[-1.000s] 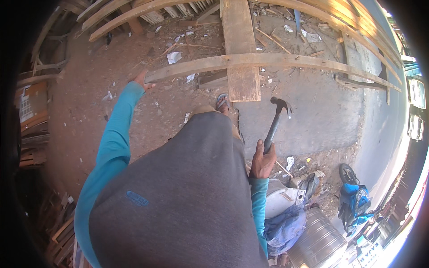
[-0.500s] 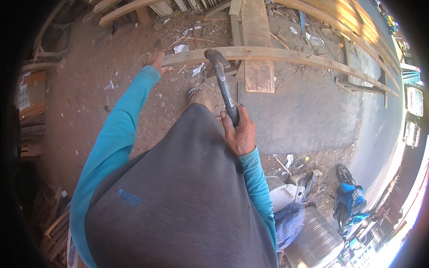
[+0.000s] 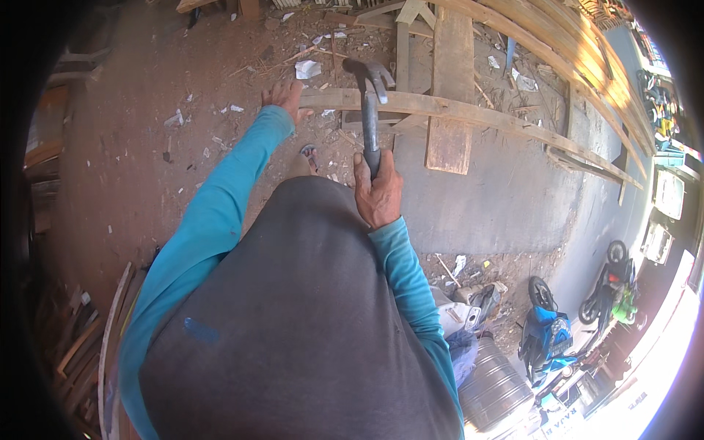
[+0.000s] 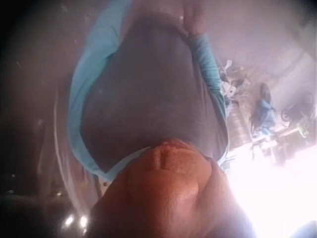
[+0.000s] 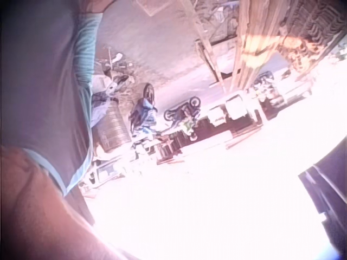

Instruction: The person uses pliers to pull nails out of a wooden beam and uses a hammer to knock out other nails from another piece of wood.

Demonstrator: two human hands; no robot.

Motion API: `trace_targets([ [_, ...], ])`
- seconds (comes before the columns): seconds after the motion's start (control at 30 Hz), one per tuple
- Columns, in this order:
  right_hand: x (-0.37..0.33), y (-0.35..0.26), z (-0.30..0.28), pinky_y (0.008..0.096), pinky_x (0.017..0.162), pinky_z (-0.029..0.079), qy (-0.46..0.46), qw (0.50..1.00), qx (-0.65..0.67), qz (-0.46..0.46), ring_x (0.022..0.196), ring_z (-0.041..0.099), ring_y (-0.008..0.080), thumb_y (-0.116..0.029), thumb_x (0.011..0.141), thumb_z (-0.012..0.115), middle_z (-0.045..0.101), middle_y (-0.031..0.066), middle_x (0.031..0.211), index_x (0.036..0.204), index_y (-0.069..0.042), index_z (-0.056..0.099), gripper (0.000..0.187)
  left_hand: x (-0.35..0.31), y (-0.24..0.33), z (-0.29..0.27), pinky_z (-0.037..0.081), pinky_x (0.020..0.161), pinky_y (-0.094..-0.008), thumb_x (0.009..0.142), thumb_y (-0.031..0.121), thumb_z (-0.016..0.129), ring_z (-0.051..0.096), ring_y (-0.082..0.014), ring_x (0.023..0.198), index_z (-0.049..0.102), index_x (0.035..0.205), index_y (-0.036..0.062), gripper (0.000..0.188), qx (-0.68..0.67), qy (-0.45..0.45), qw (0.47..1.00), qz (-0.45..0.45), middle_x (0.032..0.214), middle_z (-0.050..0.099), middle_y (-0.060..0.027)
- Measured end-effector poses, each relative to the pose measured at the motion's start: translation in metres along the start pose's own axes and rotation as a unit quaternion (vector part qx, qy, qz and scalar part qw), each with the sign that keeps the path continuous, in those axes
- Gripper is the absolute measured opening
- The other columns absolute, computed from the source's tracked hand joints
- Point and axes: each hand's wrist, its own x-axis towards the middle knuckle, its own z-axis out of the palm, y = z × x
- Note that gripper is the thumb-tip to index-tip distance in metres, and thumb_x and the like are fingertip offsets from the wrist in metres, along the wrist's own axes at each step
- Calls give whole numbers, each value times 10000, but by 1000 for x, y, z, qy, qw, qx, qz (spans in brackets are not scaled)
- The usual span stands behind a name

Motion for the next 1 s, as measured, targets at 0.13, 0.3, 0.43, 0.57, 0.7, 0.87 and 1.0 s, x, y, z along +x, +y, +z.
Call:
trace_targets([
  [0.13, -3, 18, 10, 369, 552, 467, 140, 975, 118, -123, 578, 594, 259, -197, 949, 648, 553, 160, 645, 965, -7, 505, 238, 5, -2, 1, 339, 1023, -550, 791, 411, 799, 450, -316, 1296, 505, 1267, 122, 630, 14, 29, 999, 5, 1340, 540, -107],
  [0.3, 12, 49, 33, 446, 612, 456, -10, 990, -138, 26, 595, 534, 378, -378, 993, 587, 557, 211, 690, 939, 2, 525, 388, 8, 2, -3, 341, 1015, -544, 799, 397, 793, 456, -318, 1280, 514, 1257, 122, 603, 17, 29, 999, 7, 1324, 541, -105],
  [0.43, 2, -22, 4, 432, 554, 465, 104, 994, 26, -17, 593, 610, 379, -238, 973, 631, 581, 218, 678, 905, -15, 498, 268, 6, -2, 0, 353, 995, -539, 800, 386, 795, 461, -317, 1272, 524, 1232, 117, 576, 20, 29, 999, 14, 1299, 541, -107],
  [0.57, 1, 28, 29, 361, 517, 431, 166, 982, 75, -45, 559, 513, 191, -288, 981, 628, 549, 126, 661, 924, -19, 520, 295, 9, 3, -13, 362, 976, -536, 799, 389, 797, 463, -316, 1272, 530, 1218, 121, 564, 21, 9, 1000, 19, 1288, 540, -110],
  [0.7, 12, 32, 32, 487, 590, 463, 12, 994, -94, 57, 659, 599, 418, -338, 984, 604, 592, 245, 717, 933, 0, 516, 353, 15, 1, -10, 378, 959, -533, 772, 413, 815, 508, -306, 1229, 528, 1224, 131, 605, 38, 27, 999, 24, 1264, 558, -93],
  [0.87, -1, -34, 7, 425, 580, 480, 107, 993, 34, 34, 666, 651, 391, -256, 968, 648, 616, 217, 720, 949, -2, 512, 289, 10, -4, -6, 388, 940, -523, 782, 414, 806, 520, -304, 1211, 531, 1195, 132, 570, 29, 33, 998, 38, 1254, 561, -94],
  [1.0, 0, 4, 33, 452, 583, 488, 191, 980, 36, -40, 654, 656, 420, -228, 950, 665, 635, 226, 711, 943, -8, 501, 275, 16, 0, -11, 358, 967, -542, 782, 382, 808, 472, -328, 1257, 513, 1263, 127, 619, 4, 7, 999, 34, 1266, 557, -123],
])
